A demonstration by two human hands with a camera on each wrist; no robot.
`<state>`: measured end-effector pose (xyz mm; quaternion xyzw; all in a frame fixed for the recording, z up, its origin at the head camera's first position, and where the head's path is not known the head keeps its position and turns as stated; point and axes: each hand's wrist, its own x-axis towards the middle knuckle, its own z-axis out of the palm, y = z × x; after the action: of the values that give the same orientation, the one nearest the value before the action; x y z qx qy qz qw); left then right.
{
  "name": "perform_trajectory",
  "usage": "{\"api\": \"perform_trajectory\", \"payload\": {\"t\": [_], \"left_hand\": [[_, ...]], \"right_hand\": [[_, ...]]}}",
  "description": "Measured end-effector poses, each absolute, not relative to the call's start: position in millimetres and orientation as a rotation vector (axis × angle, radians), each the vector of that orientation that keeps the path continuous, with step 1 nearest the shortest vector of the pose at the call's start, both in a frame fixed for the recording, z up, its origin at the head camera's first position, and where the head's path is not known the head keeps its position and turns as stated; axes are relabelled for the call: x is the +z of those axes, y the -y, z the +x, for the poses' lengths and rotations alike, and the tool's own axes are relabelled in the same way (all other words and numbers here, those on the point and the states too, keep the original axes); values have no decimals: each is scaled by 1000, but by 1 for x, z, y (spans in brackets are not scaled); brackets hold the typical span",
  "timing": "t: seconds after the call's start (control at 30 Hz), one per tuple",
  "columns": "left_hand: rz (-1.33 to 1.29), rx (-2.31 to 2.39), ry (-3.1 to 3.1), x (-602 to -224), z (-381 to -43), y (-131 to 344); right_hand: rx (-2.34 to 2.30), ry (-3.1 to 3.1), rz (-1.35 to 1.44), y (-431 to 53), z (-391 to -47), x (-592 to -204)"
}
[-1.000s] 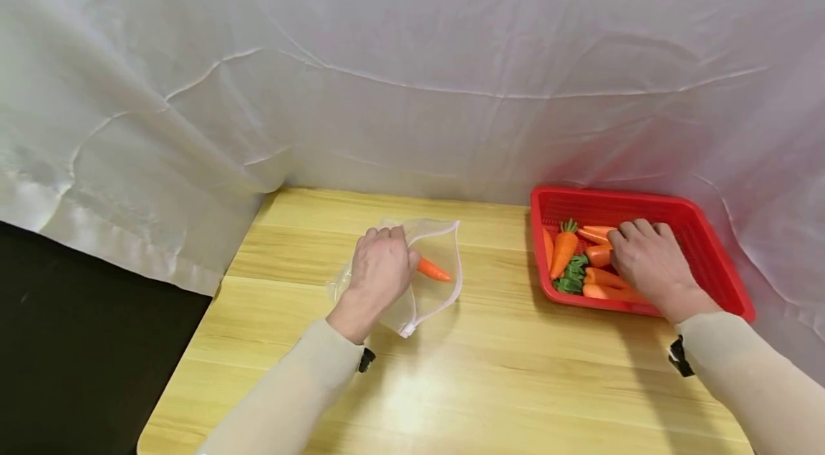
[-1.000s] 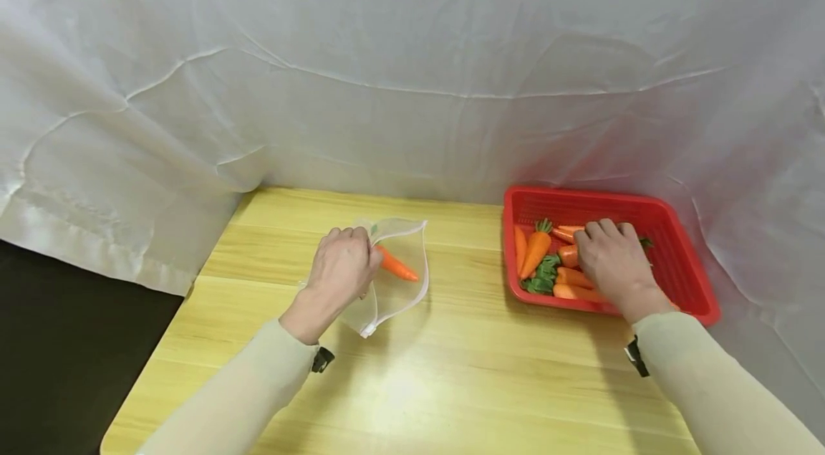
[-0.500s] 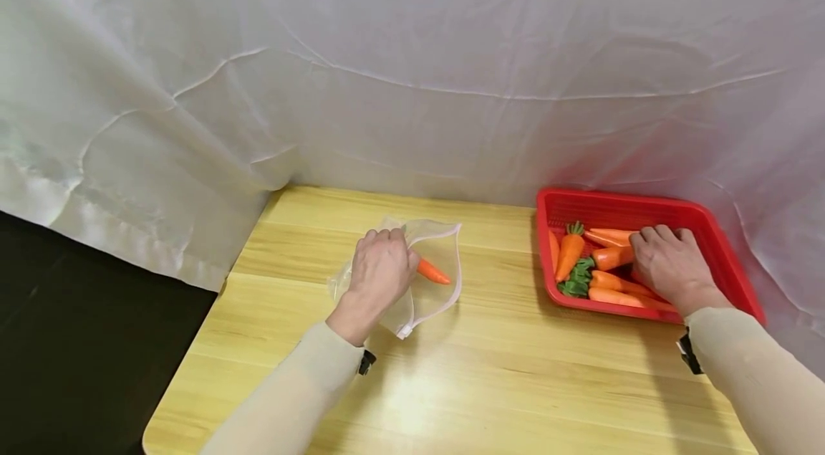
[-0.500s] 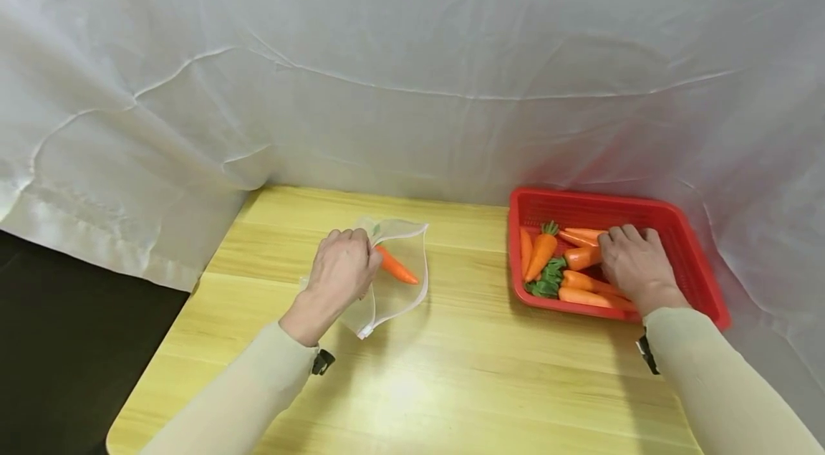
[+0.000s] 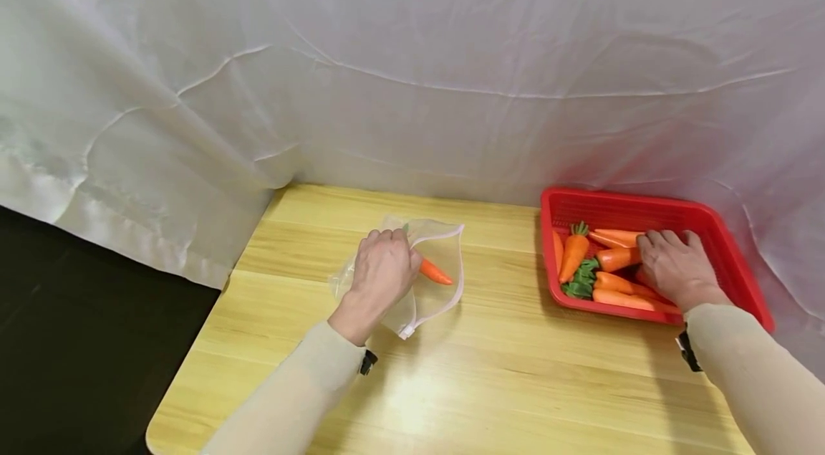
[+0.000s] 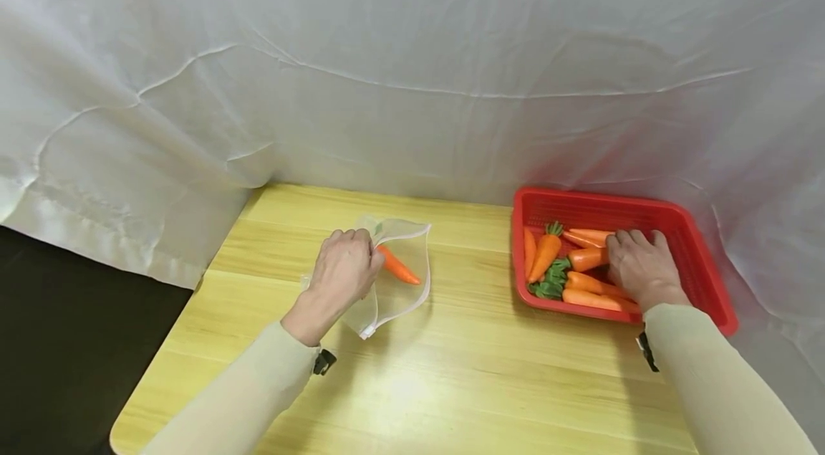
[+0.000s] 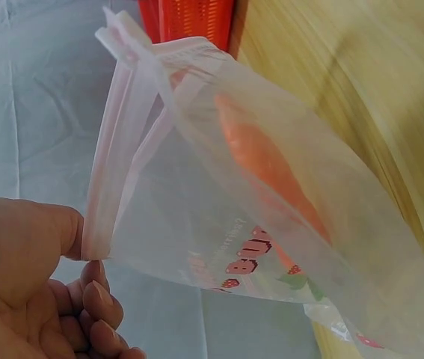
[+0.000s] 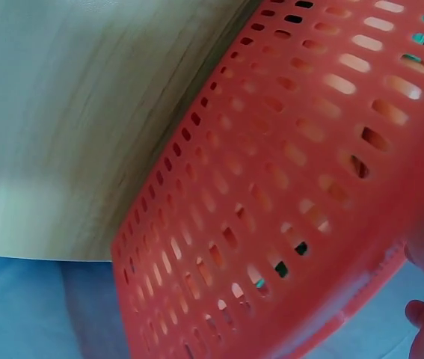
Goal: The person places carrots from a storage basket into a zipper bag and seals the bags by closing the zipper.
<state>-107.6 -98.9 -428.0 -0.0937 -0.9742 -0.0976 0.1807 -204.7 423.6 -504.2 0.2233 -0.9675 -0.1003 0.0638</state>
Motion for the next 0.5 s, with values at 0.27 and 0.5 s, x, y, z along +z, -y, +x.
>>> {"api": "perform_trajectory", "payload": {"t": [0.27, 0.5], "left_hand": [[-270, -260, 2735, -427, -108, 98], [-270, -263, 2729, -427, -107, 98]], "right_hand": [[-352, 3005, 646, -428, -205, -510], [-344, 3017, 649, -427, -208, -515]]}}
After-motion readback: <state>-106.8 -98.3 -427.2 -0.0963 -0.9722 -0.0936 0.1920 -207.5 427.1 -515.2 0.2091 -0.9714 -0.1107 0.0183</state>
